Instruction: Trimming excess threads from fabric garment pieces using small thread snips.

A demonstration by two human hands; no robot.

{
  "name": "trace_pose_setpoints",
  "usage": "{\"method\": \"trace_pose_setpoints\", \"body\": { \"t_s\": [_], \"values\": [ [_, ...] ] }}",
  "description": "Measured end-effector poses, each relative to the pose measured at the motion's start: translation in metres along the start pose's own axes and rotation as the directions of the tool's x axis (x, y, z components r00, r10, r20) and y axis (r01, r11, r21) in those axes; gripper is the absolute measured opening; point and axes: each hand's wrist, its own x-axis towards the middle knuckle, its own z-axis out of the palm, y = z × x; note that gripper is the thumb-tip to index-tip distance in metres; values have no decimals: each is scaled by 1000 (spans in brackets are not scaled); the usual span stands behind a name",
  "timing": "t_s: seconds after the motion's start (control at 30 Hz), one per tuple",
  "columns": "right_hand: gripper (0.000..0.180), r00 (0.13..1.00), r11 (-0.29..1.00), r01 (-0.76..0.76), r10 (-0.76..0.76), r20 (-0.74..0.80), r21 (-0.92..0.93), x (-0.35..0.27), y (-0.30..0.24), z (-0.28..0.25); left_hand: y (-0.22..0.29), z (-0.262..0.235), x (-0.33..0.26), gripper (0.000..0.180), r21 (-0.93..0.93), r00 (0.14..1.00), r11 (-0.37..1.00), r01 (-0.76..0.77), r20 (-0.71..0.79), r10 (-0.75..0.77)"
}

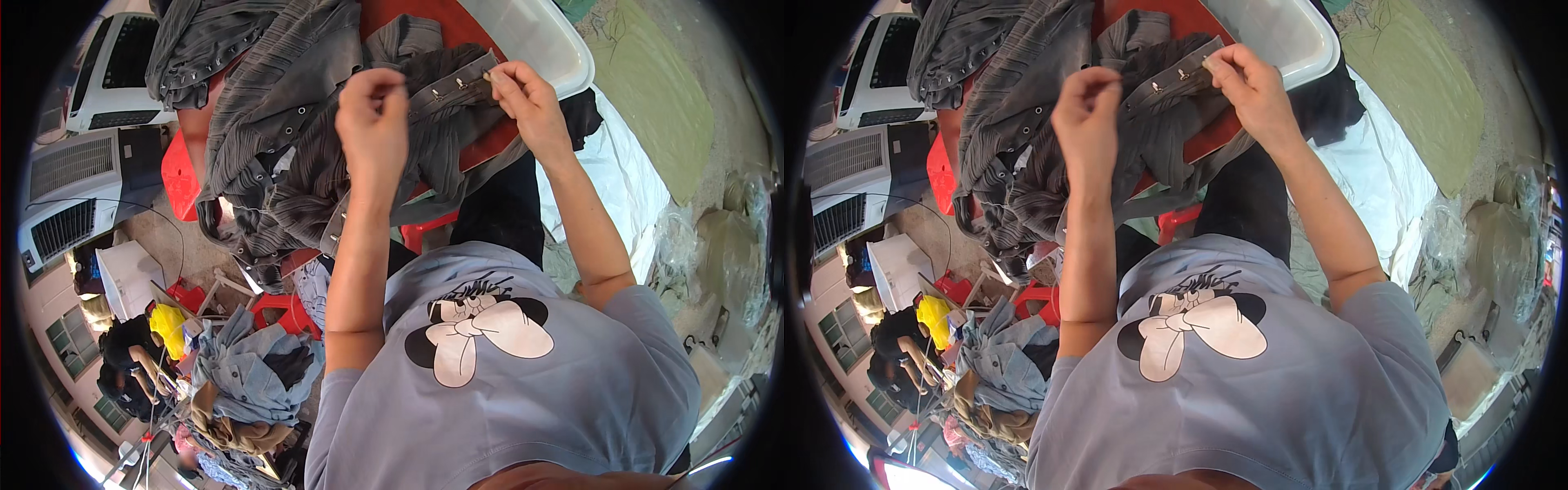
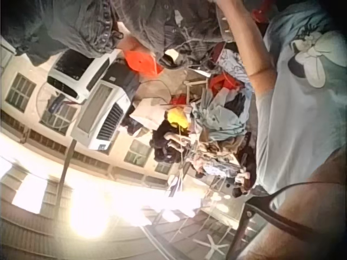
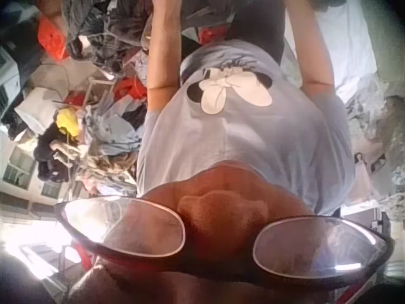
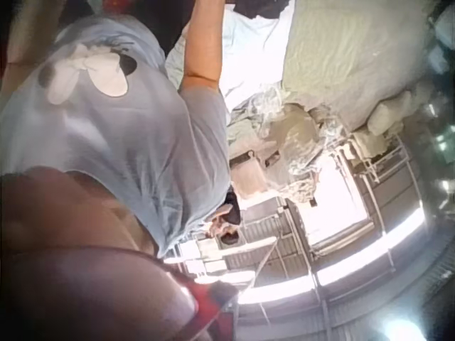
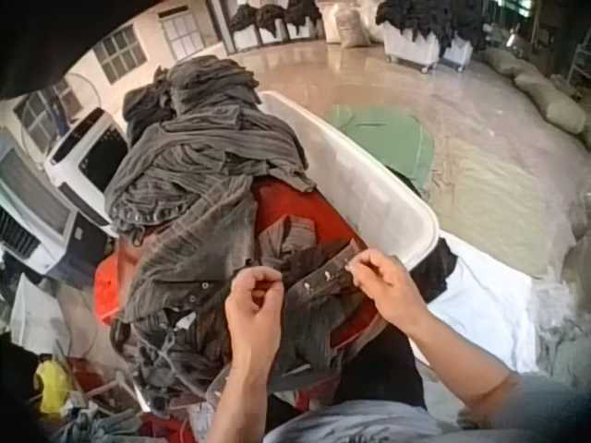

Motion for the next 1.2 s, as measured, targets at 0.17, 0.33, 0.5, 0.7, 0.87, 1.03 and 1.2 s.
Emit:
{"method": "trace_pose_setpoints", "body": {
  "t_s": [0.17,0.33,0.5,0.7,0.87,1.03,1.2],
  "values": [
    [19,997,982,71,-74,-14,-177,-2,2,4,9,31,-2,12,540,899,719,-437,273,342],
    [18,987,946,159,-156,32,-282,-4,3,6,4,37,-5,8,603,894,661,-447,324,309],
    [20,960,843,273,-267,81,-462,-5,3,8,-2,35,-3,7,525,903,741,-419,329,277],
    [15,905,564,377,-393,162,-735,-9,0,12,-1,30,2,8,331,949,927,-177,307,72],
    [16,913,527,342,-381,143,-778,-12,1,12,2,37,-6,14,520,893,734,-437,346,287],
    [16,923,521,320,-359,137,-792,-14,3,13,1,44,-10,7,580,914,711,-397,319,250],
    [16,926,531,320,-350,141,-785,-15,2,13,-9,36,-1,9,423,948,852,-310,211,240]
  ]
}}
